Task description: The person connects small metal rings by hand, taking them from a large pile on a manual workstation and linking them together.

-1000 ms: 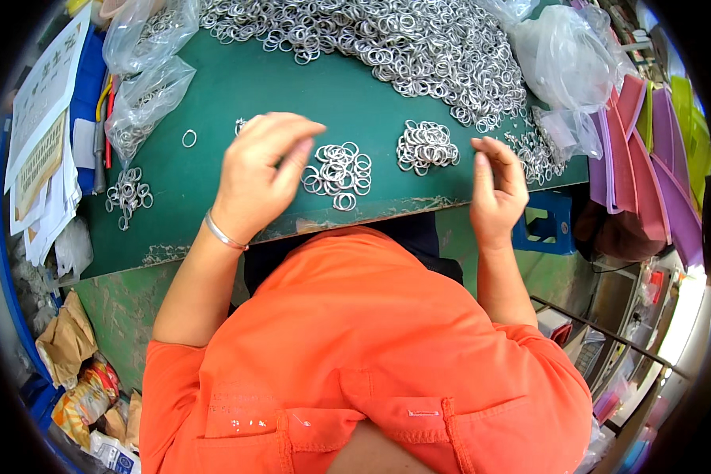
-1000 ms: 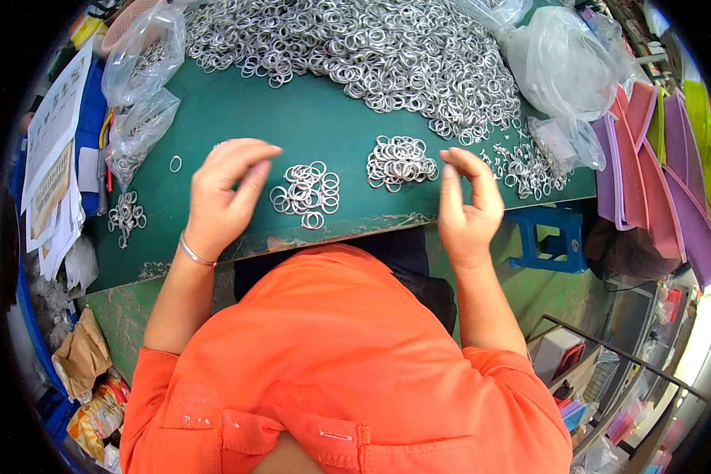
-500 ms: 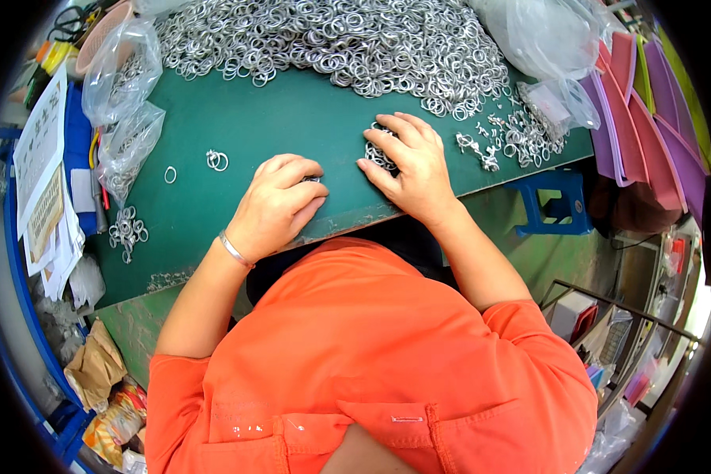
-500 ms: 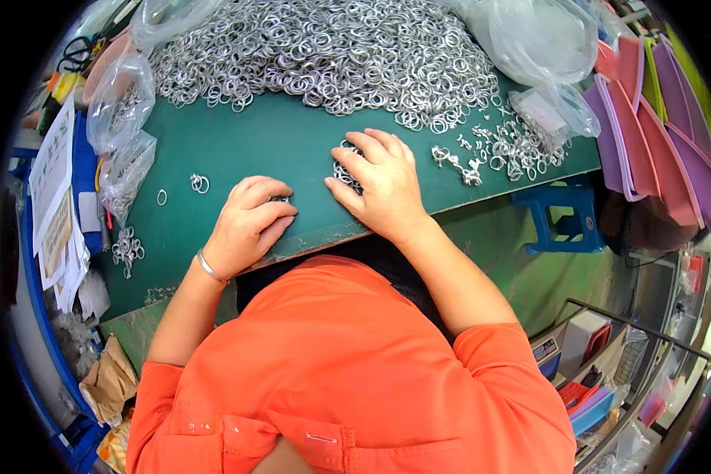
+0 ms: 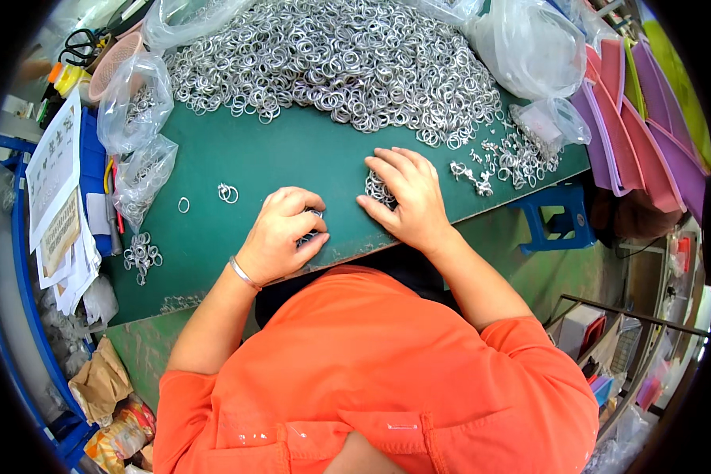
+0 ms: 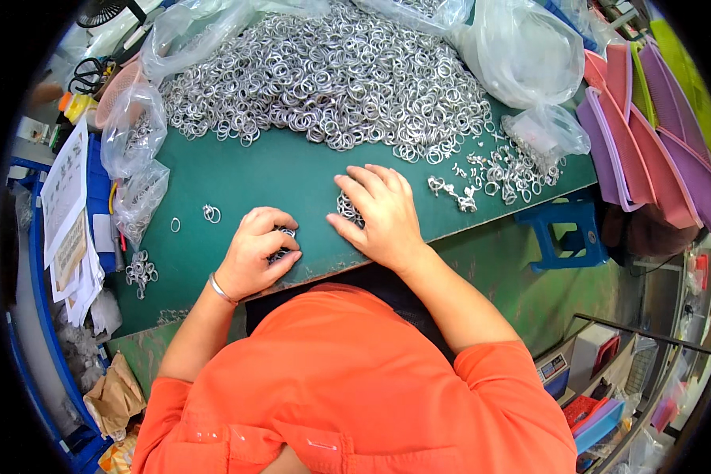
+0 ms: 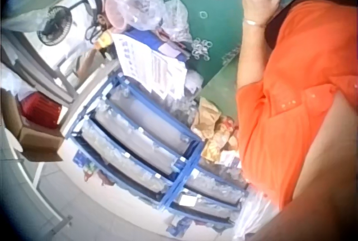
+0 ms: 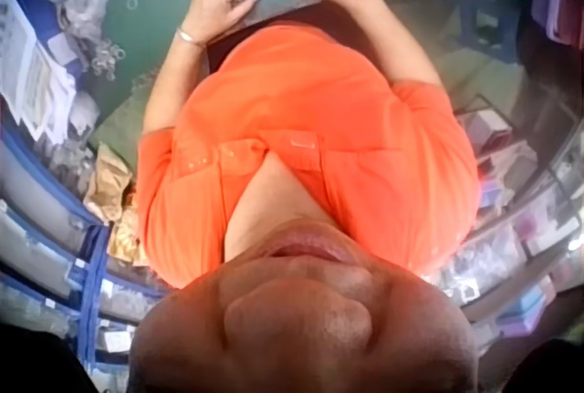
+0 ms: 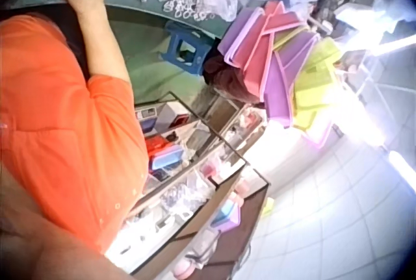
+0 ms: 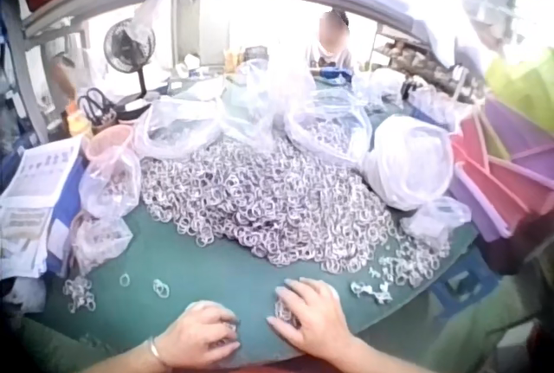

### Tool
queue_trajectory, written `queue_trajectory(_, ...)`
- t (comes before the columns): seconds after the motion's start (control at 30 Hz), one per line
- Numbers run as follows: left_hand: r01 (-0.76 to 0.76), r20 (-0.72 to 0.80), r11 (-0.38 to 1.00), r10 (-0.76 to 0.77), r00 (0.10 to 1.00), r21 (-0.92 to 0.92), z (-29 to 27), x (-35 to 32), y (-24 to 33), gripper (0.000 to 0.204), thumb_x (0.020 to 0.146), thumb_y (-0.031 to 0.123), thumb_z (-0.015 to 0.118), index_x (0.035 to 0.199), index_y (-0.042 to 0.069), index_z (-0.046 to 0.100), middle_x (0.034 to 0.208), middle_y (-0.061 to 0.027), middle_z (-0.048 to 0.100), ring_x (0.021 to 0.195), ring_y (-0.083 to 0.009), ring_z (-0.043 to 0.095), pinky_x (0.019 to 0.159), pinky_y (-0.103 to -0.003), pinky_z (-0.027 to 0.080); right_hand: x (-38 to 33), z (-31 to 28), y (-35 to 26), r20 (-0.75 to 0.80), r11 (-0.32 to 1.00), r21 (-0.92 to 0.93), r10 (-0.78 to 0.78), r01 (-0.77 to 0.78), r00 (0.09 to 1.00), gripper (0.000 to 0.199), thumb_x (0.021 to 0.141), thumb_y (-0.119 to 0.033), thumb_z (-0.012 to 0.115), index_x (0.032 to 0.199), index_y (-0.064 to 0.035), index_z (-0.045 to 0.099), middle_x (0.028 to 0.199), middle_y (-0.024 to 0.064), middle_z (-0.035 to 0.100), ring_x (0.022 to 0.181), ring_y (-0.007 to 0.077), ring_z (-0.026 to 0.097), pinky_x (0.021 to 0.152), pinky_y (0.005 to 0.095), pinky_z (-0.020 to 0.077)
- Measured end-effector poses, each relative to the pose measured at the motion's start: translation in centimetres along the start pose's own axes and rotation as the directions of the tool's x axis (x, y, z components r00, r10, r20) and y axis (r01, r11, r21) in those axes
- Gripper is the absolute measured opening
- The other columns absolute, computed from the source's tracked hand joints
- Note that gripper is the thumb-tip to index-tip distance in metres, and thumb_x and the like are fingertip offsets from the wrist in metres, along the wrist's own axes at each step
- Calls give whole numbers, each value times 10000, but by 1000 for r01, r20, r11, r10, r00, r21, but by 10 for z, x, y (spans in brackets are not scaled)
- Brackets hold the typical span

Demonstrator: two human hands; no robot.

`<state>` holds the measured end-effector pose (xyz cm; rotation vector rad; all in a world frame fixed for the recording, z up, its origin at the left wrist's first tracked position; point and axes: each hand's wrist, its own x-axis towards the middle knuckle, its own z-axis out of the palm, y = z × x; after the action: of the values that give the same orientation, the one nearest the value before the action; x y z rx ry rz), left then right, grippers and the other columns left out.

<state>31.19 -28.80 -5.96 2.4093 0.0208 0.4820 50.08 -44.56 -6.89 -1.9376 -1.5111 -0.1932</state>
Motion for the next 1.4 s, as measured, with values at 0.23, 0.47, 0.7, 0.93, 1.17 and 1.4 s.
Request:
queue_trajectory(0.23,8,-9,1000,-8,1000,-18,-1,2,-2,133,706,67,747,791,82,646,996,-69,623,969,-282,576,866,-403,437,39,-28,65,-296,992,-124,-30,-7,955,139,805,-99,675,931,-41,671,994,110,665,951,312,610,857,417,453)
queue_trajectory(0.47,18,-17,999,-19,1000,-28,-2,3,-1,118,721,78,741,801,89,655,987,-58,626,955,-271,580,852,-398,433,73,-40,112,-180,954,-236,145,-186,973,107,789,-39,633,872,-64,695,911,97,664,865,318,638,769,433,497)
queue_trajectory(0.7,51,5,999,-51,999,-12,-2,5,0,110,724,74,739,801,89,662,989,-55,631,958,-268,585,860,-394,437,72,-40,114,-276,963,-133,193,-236,942,105,782,-30,671,884,-44,691,875,105,659,817,295,649,732,382,521)
queue_trajectory(0.93,103,0,992,-104,995,-69,-2,6,0,142,710,41,750,814,80,663,1001,-59,643,960,-260,593,869,-379,439,64,-32,62,-112,613,752,482,-243,869,282,849,59,658,1118,2,594,946,59,677,832,108,643,746,231,521)
queue_trajectory(1.17,171,-31,963,-181,983,-206,-17,20,2,113,756,-11,721,842,31,661,945,-105,696,886,-255,652,808,-354,507,57,-32,32,-38,427,885,467,-188,883,413,835,105,643,1196,-9,479,971,110,670,893,143,654,809,254,521)
queue_trajectory(1.4,148,-124,939,-194,973,-311,-15,59,11,136,765,-45,722,878,5,664,922,-107,680,881,-225,655,772,-309,515,48,-25,20,-314,879,477,181,-10,932,472,760,104,717,1178,-19,534,898,86,677,804,164,664,728,274,525)
